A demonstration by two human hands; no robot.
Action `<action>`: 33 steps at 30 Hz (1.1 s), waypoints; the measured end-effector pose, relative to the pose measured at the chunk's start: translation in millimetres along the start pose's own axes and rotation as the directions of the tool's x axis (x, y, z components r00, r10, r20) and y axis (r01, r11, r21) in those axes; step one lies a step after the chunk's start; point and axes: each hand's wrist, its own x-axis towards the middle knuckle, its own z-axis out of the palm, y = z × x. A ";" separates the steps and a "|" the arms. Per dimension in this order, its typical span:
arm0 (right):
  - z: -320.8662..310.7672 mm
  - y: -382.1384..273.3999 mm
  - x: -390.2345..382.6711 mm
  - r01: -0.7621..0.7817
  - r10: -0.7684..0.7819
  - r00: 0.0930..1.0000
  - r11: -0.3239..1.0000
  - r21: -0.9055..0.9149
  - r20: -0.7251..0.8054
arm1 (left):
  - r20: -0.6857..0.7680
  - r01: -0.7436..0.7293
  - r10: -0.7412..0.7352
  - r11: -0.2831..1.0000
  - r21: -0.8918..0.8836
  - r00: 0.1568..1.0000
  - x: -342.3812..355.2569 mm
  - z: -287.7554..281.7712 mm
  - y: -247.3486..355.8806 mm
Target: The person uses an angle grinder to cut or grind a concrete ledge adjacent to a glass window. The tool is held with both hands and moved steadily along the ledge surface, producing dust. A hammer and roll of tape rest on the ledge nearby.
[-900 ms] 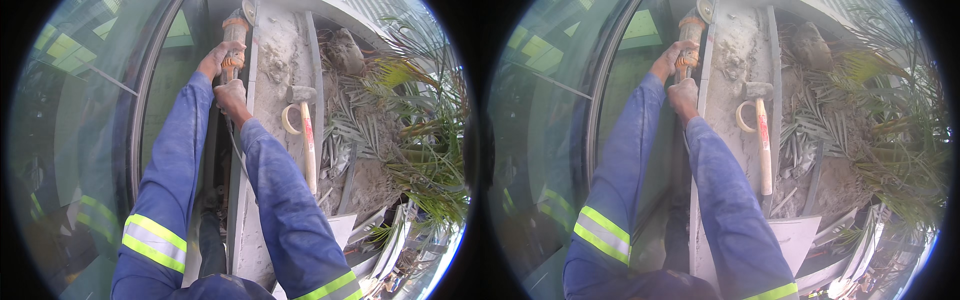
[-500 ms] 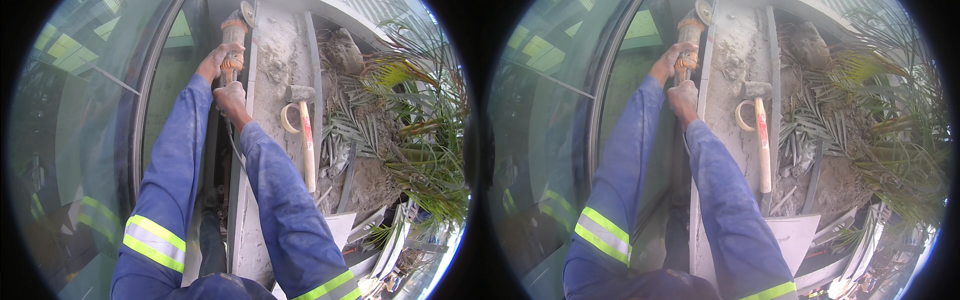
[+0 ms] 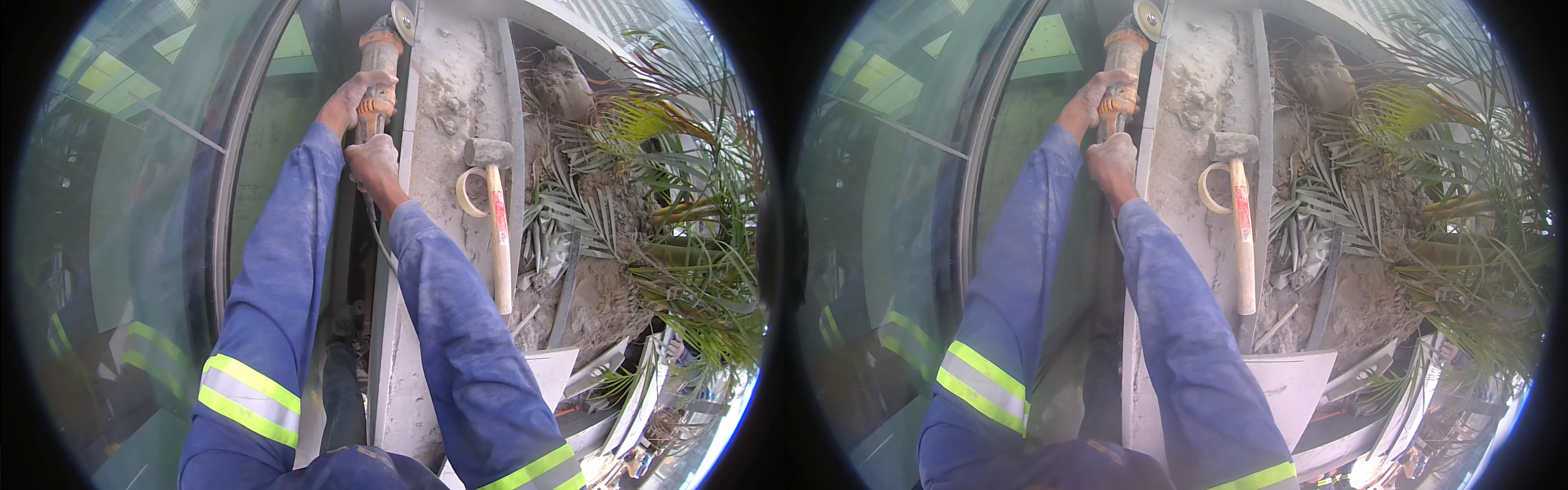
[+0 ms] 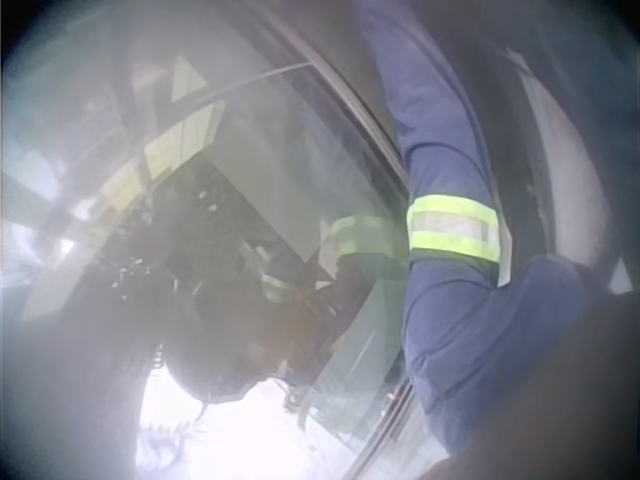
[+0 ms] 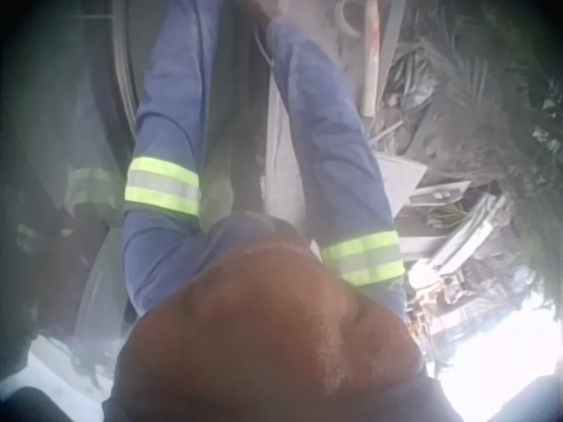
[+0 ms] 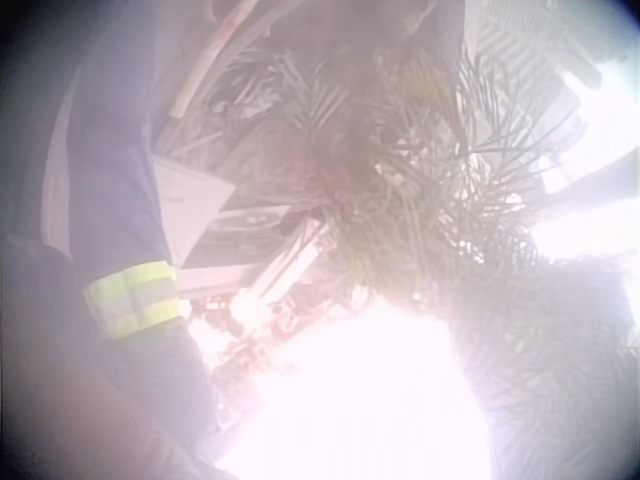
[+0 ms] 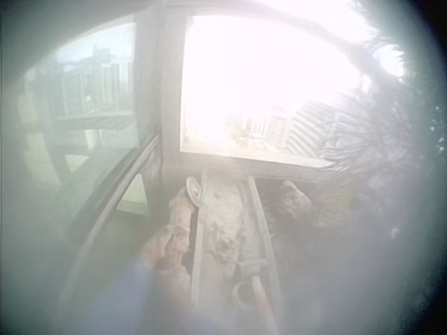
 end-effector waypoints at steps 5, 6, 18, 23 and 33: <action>3.3 6.2 9.4 0.039 -0.039 0.999 0.999 0.008 -0.024 | 0.017 0.013 -0.013 1.000 0.027 1.000 3.6 1.5 1.6; 2.5 2.6 6.8 0.032 -0.032 0.999 0.999 0.016 -0.007 | 0.014 0.004 -0.004 1.000 0.021 1.000 4.1 -0.7 1.5; -0.4 -3.0 5.9 0.014 -0.014 1.000 1.000 0.025 0.000 | 0.016 0.005 -0.005 1.000 0.016 1.000 11.5 -1.7 0.3; -0.8 -4.7 -2.8 0.044 -0.044 0.999 0.999 0.020 -0.029 | 0.011 0.030 -0.030 1.000 -0.003 0.999 8.6 -4.7 -1.0; 2.0 2.3 -3.3 0.003 -0.003 1.000 1.000 0.014 0.003 | 0.015 0.006 -0.006 1.000 -0.012 1.000 -0.8 -3.3 -3.1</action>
